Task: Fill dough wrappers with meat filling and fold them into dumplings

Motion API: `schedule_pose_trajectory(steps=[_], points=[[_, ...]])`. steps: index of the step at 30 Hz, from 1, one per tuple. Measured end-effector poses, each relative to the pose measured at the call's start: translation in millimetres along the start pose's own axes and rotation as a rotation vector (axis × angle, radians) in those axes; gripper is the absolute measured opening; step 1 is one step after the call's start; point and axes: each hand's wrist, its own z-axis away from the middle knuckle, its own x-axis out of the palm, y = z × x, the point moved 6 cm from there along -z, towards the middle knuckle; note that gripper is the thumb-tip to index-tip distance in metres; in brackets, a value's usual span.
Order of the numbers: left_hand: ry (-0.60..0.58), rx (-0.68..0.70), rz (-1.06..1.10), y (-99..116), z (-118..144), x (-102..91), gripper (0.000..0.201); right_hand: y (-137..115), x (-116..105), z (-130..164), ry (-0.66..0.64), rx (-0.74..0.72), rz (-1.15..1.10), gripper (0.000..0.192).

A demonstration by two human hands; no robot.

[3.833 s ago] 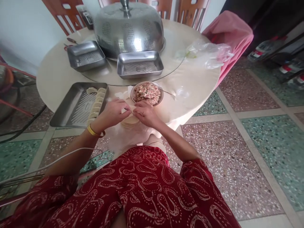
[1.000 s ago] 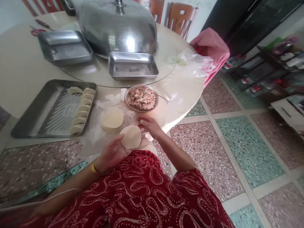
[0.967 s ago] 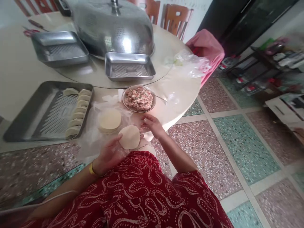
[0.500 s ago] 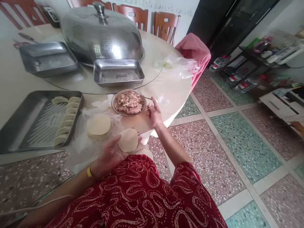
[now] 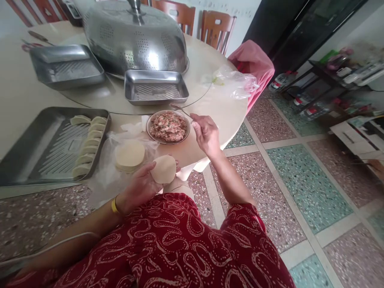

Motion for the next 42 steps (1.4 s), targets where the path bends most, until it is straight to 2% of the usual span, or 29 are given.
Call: schedule_pose_trajectory(steps=[5, 8, 12, 17, 21, 28, 31, 36, 39, 42], points=[[-0.014, -0.017, 0.031, -3.0, -6.9, 4.5, 0.049, -9.2, -14.7, 39.0, -0.038, 0.144, 0.018, 0.025], [-0.026, -0.039, 0.051, -11.1, -7.2, 2.6, 0.052, -6.4, -16.3, 54.6, -0.034, 0.167, 0.05, 0.019], [0.008, -0.04, 0.102, -16.4, -6.3, -1.6, 0.05, -7.5, -13.0, 61.8, -0.067, 0.112, 0.074, 0.011], [0.07, -0.026, 0.102, -15.4, -7.7, -1.6, 0.045, -12.7, -0.3, 67.3, -0.148, 0.17, 0.14, 0.024], [0.075, -0.034, 0.094, -15.0, -9.4, -1.1, 0.043, -12.4, 3.8, 61.1, -0.19, 0.239, 0.056, 0.032], [0.09, -0.019, 0.09, -10.5, -10.0, -3.3, 0.046, 15.3, 12.0, 16.1, -0.339, 0.403, -0.247, 0.038], [0.123, -0.024, 0.106, -8.6, -10.1, -4.0, 0.046, 29.2, 16.1, 6.5, -0.284, 0.523, -0.371, 0.034], [0.159, -0.004, 0.14, 1.0, -16.5, 0.9, 0.046, 48.4, 14.3, 12.0, -0.089, 0.83, -0.563, 0.025], [0.152, -0.004, 0.187, 8.3, -22.9, 8.3, 0.047, 45.9, 6.6, 17.6, -0.028, 0.886, -0.636, 0.024], [0.107, 0.022, 0.233, 16.0, -28.0, 16.6, 0.049, 33.5, 1.2, 30.6, -0.033, 0.876, -0.709, 0.022]])
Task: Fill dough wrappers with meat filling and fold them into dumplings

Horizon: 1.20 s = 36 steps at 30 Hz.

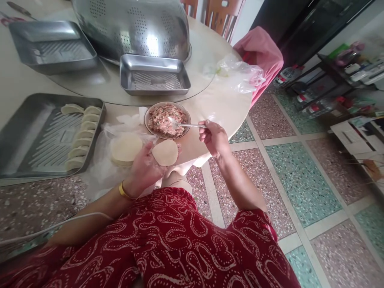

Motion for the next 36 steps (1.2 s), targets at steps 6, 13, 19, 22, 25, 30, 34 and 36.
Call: schedule_pose_trajectory(steps=[6, 13, 19, 22, 25, 30, 34, 36], points=[[-0.127, 0.02, 0.049, 5.5, -0.5, 8.4, 0.05, 32.1, 12.6, 43.4, -0.106, 0.042, -0.188, 0.022], [-0.135, -0.003, 0.011, 5.9, 4.6, -0.6, 0.062, 40.5, 6.8, 55.3, -0.018, -0.136, -0.113, 0.023], [-0.149, 0.009, 0.034, 8.1, 5.5, -6.8, 0.055, 16.9, -10.5, 70.8, -0.059, -0.497, 0.154, 0.015], [-0.145, 0.033, 0.017, 9.4, 4.2, -5.4, 0.055, 1.9, -9.9, 82.6, -0.141, -0.769, 0.415, 0.017], [-0.148, 0.042, -0.015, 8.5, 1.4, -3.3, 0.051, -7.9, 1.2, 98.0, -0.301, -1.033, 0.643, 0.032], [-0.176, 0.056, -0.003, 8.3, -2.8, -2.6, 0.047, -20.2, 11.1, 111.1, -0.401, -1.165, 0.822, 0.045], [-0.181, 0.058, 0.01, 9.6, -3.3, -3.1, 0.049, -36.9, 8.2, 112.2, -0.32, -1.164, 0.773, 0.041], [-0.198, 0.045, 0.01, 9.2, -2.6, -2.1, 0.048, -40.2, 9.3, 111.5, -0.321, -1.141, 0.741, 0.041]])
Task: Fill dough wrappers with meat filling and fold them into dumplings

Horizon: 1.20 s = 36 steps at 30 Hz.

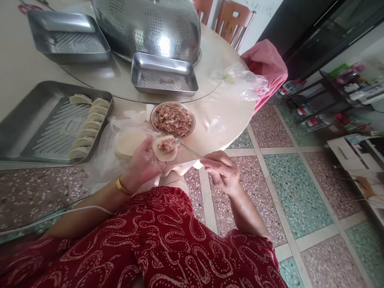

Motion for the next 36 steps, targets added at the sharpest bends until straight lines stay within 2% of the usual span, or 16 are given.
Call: schedule_pose_trajectory(steps=[5, 8, 12, 16, 19, 22, 26, 29, 32, 36], points=[[0.04, 0.008, -0.021, 0.5, 2.4, -1.5, 0.047, -2.3, 16.4, -1.7, -0.108, -0.056, -0.071, 0.049], [0.03, 0.024, -0.029, 2.3, 2.8, -2.2, 0.046, 2.7, 21.7, -2.3, -0.145, -0.032, -0.065, 0.052], [0.009, 0.008, -0.011, 3.5, 1.3, -5.4, 0.047, 4.5, 10.8, -7.3, -0.084, -0.007, -0.116, 0.043], [-0.02, -0.005, 0.0, 3.3, -0.3, -5.3, 0.046, 7.6, -1.9, -12.5, 0.004, 0.109, -0.126, 0.04], [0.017, 0.0, 0.001, 2.6, -1.1, -6.5, 0.046, 11.4, 2.9, -14.1, -0.03, 0.182, -0.152, 0.037], [0.004, 0.013, -0.012, 3.5, -1.7, -5.7, 0.047, 15.5, 8.2, -14.2, -0.07, 0.223, -0.205, 0.032], [-0.024, 0.026, -0.037, 7.0, -1.4, -4.5, 0.041, 18.1, -8.9, -12.3, 0.014, 0.259, -0.205, 0.029], [-0.038, 0.022, -0.065, 8.1, 0.4, -0.5, 0.041, 18.5, -20.7, -9.6, 0.006, 0.296, -0.206, 0.024], [-0.02, 0.011, -0.097, 6.2, 3.0, 3.8, 0.046, 22.3, -18.3, -8.3, -0.036, 0.355, -0.227, 0.019], [-0.017, 0.034, -0.077, 5.1, 4.0, 5.0, 0.042, 28.9, -3.6, -10.6, -0.041, 0.393, -0.306, 0.017]])
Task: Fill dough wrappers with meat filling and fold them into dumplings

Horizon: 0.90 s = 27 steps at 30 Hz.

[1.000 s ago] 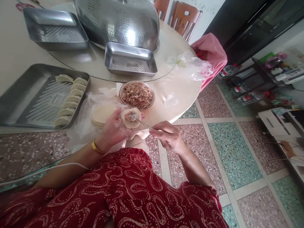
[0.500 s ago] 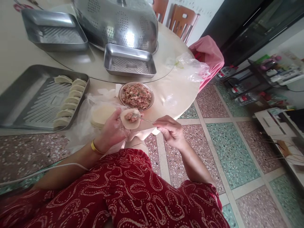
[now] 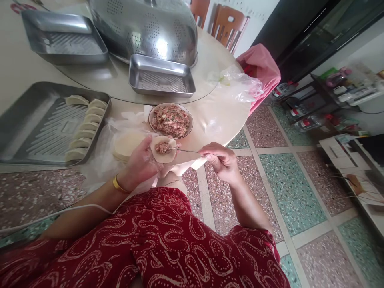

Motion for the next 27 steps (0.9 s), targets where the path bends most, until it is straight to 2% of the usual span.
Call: schedule_pose_trajectory(steps=[4, 8, 11, 15, 19, 23, 25, 27], points=[[-0.006, -0.009, 0.022, 0.4, -2.2, -4.7, 0.043, 1.2, 3.6, -3.2, 0.012, 0.014, -0.056, 0.017], [0.038, -0.02, 0.049, 1.2, -3.3, -7.0, 0.044, -8.2, 0.6, -1.5, 0.047, -0.068, -0.008, 0.019], [0.049, -0.001, 0.065, 1.6, -3.0, -6.0, 0.039, -8.4, 6.3, 0.1, 0.005, -0.104, 0.043, 0.025], [0.054, 0.016, 0.062, 1.6, -2.7, -6.7, 0.036, -0.6, 8.8, 0.9, 0.002, -0.066, 0.063, 0.026], [0.04, -0.006, 0.047, 1.3, -2.6, -5.6, 0.041, -3.4, 2.2, 1.0, 0.074, -0.076, 0.049, 0.02], [0.047, -0.014, 0.035, 1.5, -3.0, -5.6, 0.05, -10.2, 6.5, 3.4, 0.033, -0.086, 0.017, 0.021], [0.034, 0.003, 0.026, 1.8, -3.6, -4.1, 0.05, -10.8, 7.4, 7.2, 0.079, -0.046, -0.009, 0.022], [0.05, 0.046, 0.029, 2.6, -4.0, -3.1, 0.048, -10.6, 5.9, 13.0, 0.184, 0.011, -0.013, 0.021]])
